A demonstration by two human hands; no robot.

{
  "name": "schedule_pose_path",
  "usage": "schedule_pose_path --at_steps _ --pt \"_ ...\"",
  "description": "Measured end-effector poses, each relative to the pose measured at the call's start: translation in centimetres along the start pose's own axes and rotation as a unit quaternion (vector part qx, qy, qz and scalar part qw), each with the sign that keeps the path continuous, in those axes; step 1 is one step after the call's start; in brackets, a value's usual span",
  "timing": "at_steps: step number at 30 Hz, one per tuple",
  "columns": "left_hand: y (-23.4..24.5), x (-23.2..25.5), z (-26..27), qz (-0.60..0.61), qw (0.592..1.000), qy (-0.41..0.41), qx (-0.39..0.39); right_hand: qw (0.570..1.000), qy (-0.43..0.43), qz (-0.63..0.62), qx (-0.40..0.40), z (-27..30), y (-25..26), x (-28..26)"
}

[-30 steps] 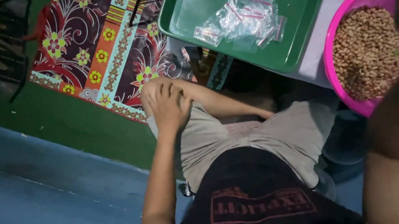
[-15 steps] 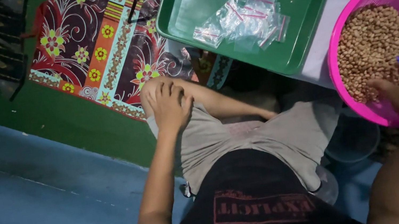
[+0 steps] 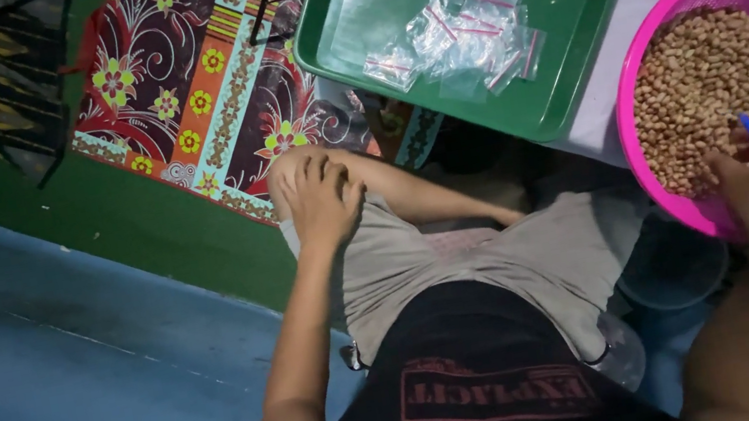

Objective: Scooping peanuts from a basket into small plastic bags using a spoon and sealing them.

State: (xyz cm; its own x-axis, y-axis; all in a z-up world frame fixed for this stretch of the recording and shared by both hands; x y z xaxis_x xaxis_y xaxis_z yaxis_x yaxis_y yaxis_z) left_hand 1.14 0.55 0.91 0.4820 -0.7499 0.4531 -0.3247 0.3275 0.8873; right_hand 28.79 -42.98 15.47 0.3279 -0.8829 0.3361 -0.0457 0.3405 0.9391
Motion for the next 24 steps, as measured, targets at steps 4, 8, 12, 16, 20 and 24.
schedule_pose_path --at_steps 4,8,12,16,20,24 --pt "0.1 0.2 -0.2 0.011 1.0 -0.01 0.02 0.995 0.017 -0.1 0.022 2.6 2.6 0.3" --pt "3.3 4.2 -2.5 0.182 0.972 -0.046 0.143 0.985 0.002 -0.172 0.028 4.9 3.4 0.9" --pt "7.3 10.6 -6.0 0.212 0.948 -0.154 0.183 0.968 -0.006 -0.248 -0.047 6.9 8.3 -0.4" --pt "7.9 14.5 -10.1 0.202 0.947 -0.227 0.103 0.956 -0.03 -0.247 -0.158 8.4 11.2 -1.8" --pt "4.6 16.1 -13.5 0.137 0.955 -0.261 -0.024 0.899 -0.007 -0.323 -0.294 8.8 12.2 -2.9" --pt "1.9 16.8 -15.2 0.069 0.966 -0.216 -0.12 0.847 0.068 -0.396 -0.349 9.1 9.0 -3.2"
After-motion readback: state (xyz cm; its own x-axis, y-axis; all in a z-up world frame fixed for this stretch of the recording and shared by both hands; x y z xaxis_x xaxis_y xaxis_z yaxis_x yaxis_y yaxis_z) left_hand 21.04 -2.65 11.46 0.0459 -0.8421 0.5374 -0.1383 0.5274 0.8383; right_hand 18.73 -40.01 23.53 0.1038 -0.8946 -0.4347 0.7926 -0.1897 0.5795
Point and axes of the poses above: each hand's wrist, its own z-axis away from the middle knuckle, its own y-axis out of the back of the hand, x = y × z, the point moved 1 cm from there along -z, towards the middle knuckle, and after that the axes turned 5 degrees about z, right-handed, at the moved point
